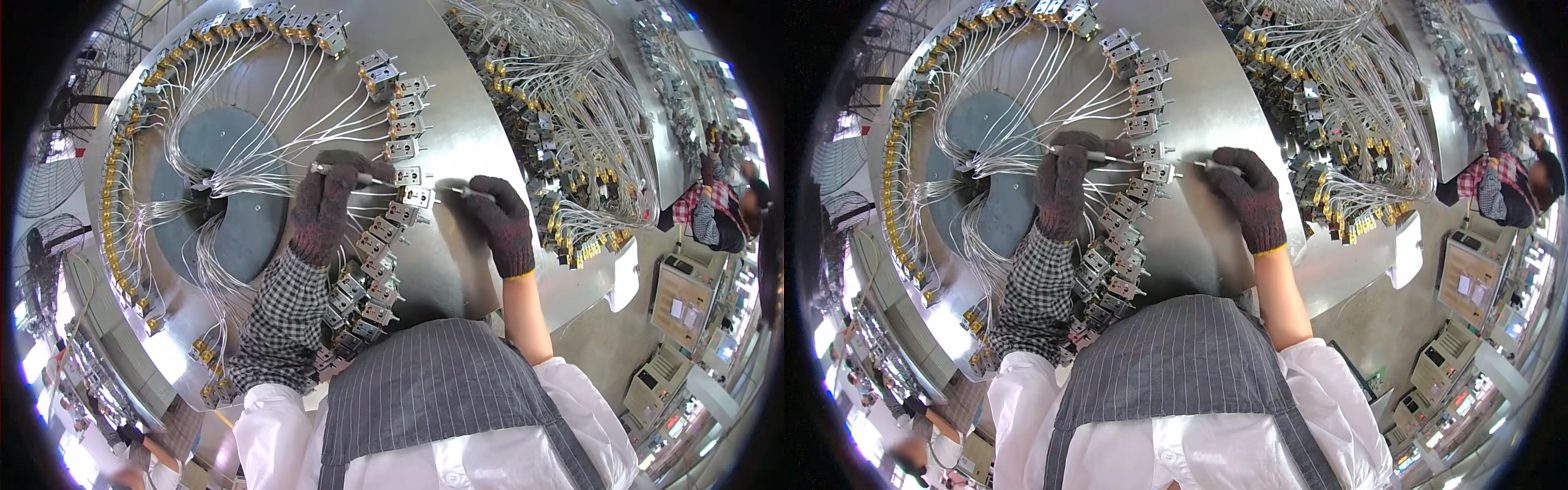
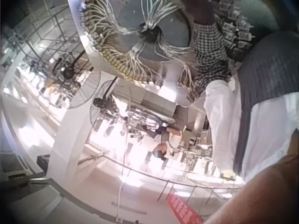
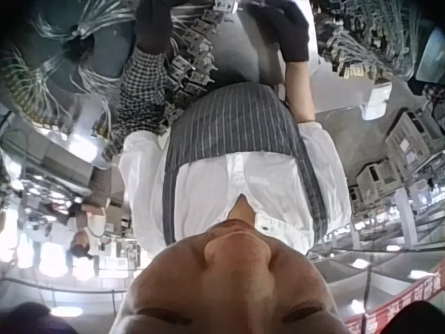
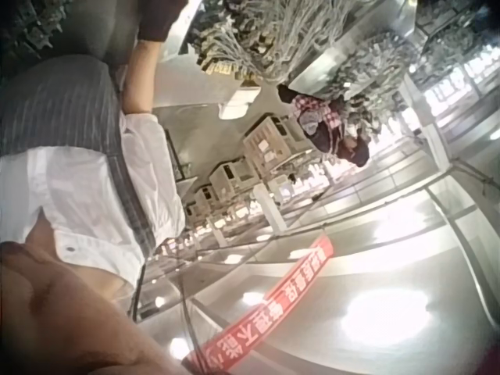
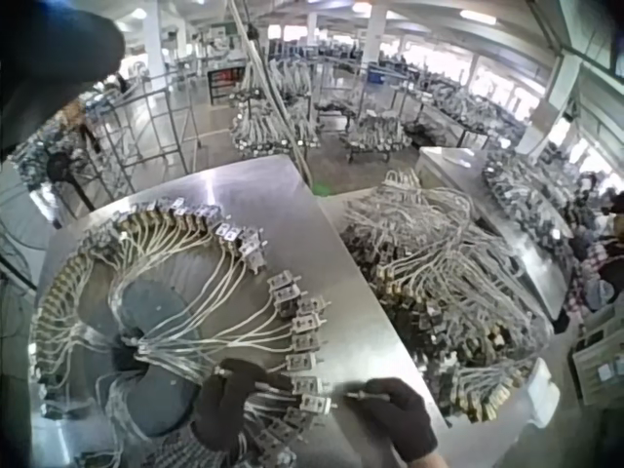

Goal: Inserting wires and connectors into a large circular metal component assembly.

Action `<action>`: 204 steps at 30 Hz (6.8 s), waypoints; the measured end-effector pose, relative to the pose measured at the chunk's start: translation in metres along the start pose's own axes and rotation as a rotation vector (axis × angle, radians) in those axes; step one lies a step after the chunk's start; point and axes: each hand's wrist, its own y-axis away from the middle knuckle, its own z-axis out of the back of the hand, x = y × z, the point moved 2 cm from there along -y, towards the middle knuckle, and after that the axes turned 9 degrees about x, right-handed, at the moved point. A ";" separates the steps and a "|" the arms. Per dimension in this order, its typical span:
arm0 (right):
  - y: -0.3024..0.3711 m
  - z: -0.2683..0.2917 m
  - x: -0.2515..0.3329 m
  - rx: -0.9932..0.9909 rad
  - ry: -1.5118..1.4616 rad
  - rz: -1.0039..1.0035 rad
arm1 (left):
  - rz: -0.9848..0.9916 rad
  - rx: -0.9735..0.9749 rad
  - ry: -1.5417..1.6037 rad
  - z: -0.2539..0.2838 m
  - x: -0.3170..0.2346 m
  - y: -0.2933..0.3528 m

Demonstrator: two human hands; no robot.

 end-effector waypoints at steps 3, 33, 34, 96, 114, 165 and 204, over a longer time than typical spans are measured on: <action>0.013 0.002 -0.007 -0.061 0.009 -0.017 | -0.120 0.183 -0.229 -0.014 -0.003 -0.002; 0.022 -0.019 -0.012 -0.097 -0.019 0.046 | 0.060 0.194 0.071 -0.018 0.012 0.002; 0.022 -0.017 -0.011 -0.096 -0.020 0.047 | 0.037 0.193 0.093 -0.018 0.012 0.001; 0.019 -0.017 -0.010 -0.118 -0.008 0.039 | -0.312 0.285 -0.536 -0.019 0.013 -0.004; 0.013 -0.007 -0.019 -0.034 0.012 -0.020 | -0.164 0.268 -0.445 -0.006 0.021 0.003; -0.177 -0.047 0.035 0.276 0.967 0.601 | 0.401 0.058 -1.174 -0.072 -0.021 0.041; -0.173 -0.048 0.060 0.172 0.780 0.239 | -0.425 -0.553 -0.225 0.056 -0.050 0.032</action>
